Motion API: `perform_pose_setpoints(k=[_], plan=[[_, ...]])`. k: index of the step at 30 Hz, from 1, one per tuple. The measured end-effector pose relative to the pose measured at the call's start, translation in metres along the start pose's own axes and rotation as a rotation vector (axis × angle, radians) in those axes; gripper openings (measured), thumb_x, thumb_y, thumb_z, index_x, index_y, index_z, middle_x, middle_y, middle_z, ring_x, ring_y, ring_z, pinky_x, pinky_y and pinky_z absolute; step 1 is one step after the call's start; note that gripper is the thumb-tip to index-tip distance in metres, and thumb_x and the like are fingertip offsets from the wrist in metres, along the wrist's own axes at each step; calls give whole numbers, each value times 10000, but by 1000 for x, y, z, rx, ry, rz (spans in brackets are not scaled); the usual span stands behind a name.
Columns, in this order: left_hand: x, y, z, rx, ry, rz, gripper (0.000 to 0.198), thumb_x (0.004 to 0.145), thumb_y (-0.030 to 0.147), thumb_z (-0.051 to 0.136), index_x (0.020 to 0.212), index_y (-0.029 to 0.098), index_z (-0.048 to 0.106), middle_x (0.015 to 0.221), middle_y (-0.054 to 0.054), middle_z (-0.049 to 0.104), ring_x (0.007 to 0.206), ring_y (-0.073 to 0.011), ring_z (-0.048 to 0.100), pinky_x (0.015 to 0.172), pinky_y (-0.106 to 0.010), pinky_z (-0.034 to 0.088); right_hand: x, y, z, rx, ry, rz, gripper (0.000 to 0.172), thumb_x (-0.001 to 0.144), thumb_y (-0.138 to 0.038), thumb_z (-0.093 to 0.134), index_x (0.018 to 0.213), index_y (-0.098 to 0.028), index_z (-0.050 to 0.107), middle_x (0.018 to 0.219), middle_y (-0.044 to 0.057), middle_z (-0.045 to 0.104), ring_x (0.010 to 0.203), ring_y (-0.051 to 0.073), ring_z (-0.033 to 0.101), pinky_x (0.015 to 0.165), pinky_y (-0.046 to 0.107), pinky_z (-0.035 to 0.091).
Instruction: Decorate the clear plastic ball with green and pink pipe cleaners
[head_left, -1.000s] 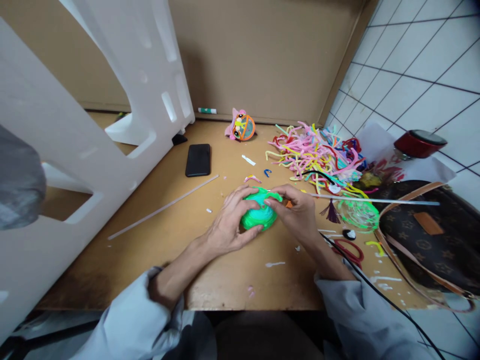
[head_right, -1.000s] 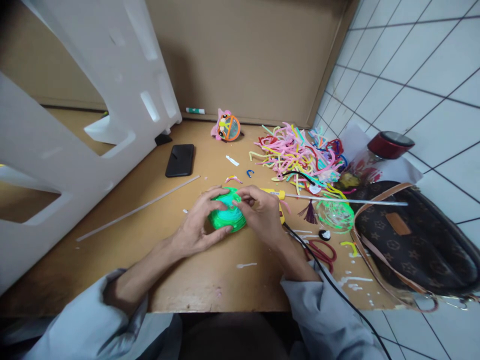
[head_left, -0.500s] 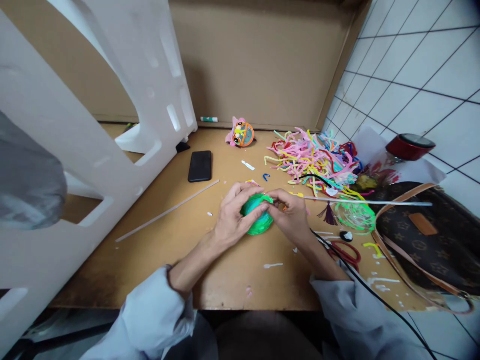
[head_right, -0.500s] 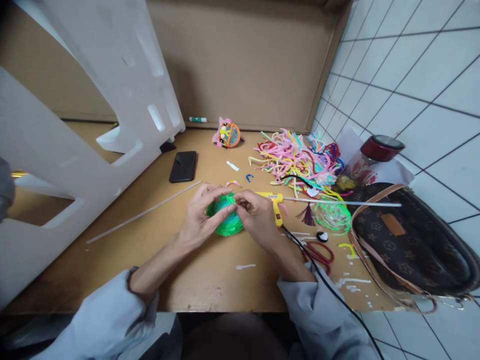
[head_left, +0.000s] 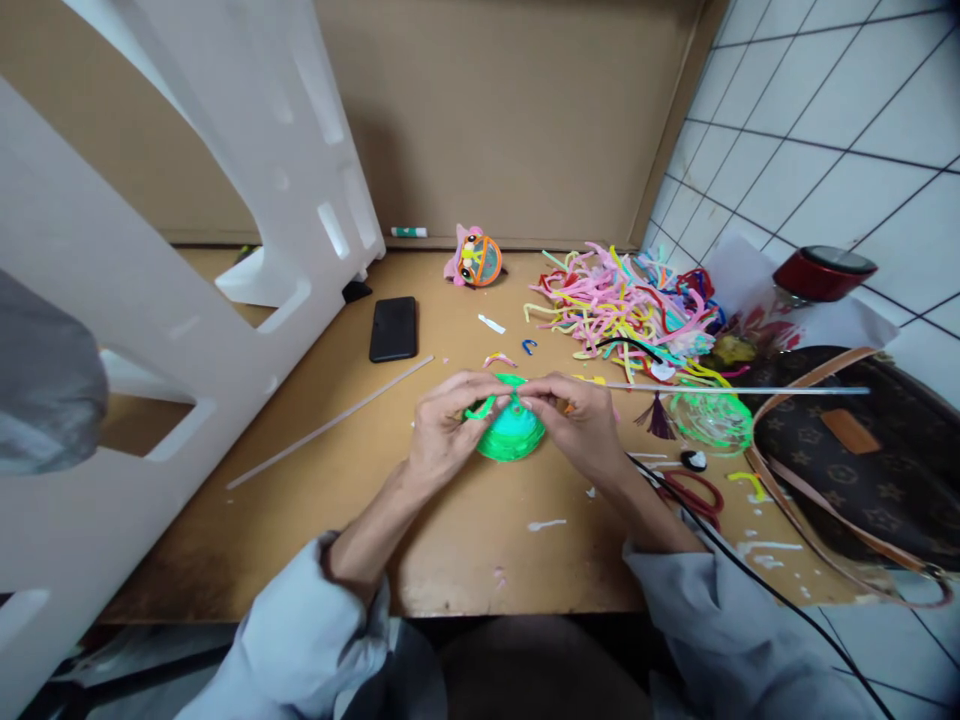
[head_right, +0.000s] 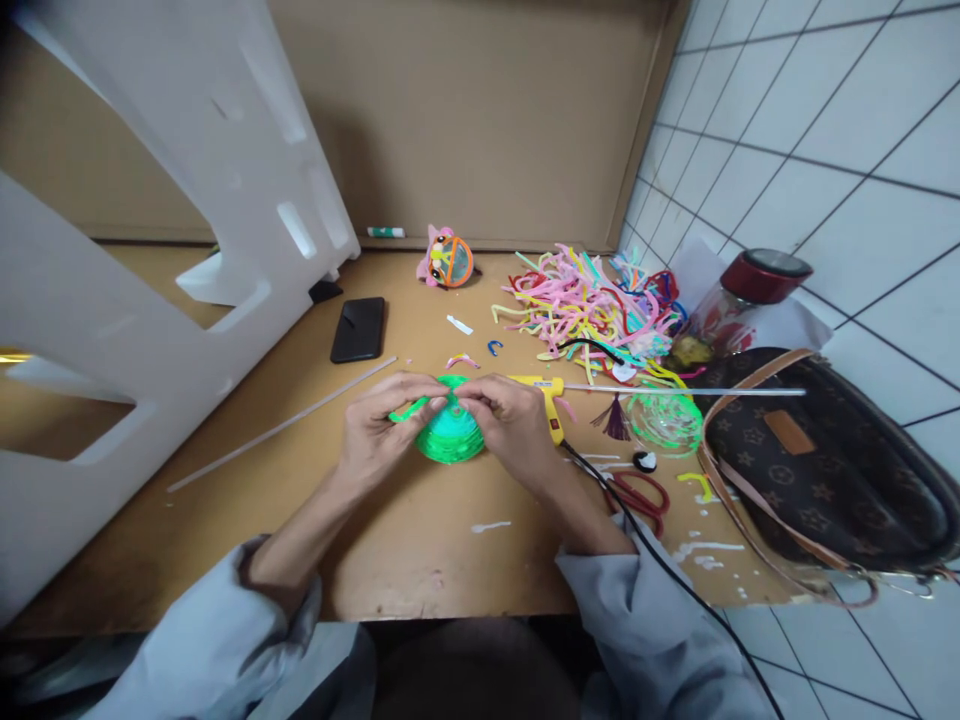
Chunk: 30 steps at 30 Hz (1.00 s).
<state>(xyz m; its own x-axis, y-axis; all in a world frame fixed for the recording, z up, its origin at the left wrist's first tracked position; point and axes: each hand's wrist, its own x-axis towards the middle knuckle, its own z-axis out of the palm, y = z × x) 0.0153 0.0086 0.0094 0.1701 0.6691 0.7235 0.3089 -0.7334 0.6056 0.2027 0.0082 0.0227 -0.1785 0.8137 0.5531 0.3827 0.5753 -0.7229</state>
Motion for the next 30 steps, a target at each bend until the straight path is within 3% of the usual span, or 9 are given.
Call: perform_pose_setpoints(k=[7, 15, 25, 30], plan=[[-3, -2, -11, 1, -117, 95, 177, 941, 230, 639, 1062, 209, 766, 1009, -93, 785, 938, -178, 733, 843, -331, 606, 0, 3, 2, 30, 42, 25, 132, 825, -169, 651, 837, -216, 774, 811, 19, 790, 700, 154, 701, 696, 280, 553], [-3, -1, -19, 48, -234, 104, 278, 995, 286, 536, 1173, 214, 737, 1131, -134, 745, 1045, -212, 704, 905, -385, 592, 0, 4, 3, 56, 55, 49, 116, 817, -171, 665, 822, -216, 772, 828, 22, 792, 722, 157, 711, 699, 278, 559], [-5, -4, -18, 91, -227, 170, 258, 939, 178, 623, 1165, 216, 742, 1151, -119, 722, 1044, -198, 679, 914, -369, 570, -1, 1, 2, 14, 39, -2, 137, 867, -176, 615, 846, -223, 743, 845, 23, 789, 758, 164, 726, 730, 286, 564], [-5, -4, -16, 111, -189, 198, 244, 938, 190, 628, 1150, 219, 746, 1117, -111, 723, 1028, -195, 674, 892, -366, 571, -4, -5, -4, -36, -37, -85, 158, 795, -165, 655, 943, -216, 674, 867, 26, 757, 754, 165, 704, 714, 291, 564]])
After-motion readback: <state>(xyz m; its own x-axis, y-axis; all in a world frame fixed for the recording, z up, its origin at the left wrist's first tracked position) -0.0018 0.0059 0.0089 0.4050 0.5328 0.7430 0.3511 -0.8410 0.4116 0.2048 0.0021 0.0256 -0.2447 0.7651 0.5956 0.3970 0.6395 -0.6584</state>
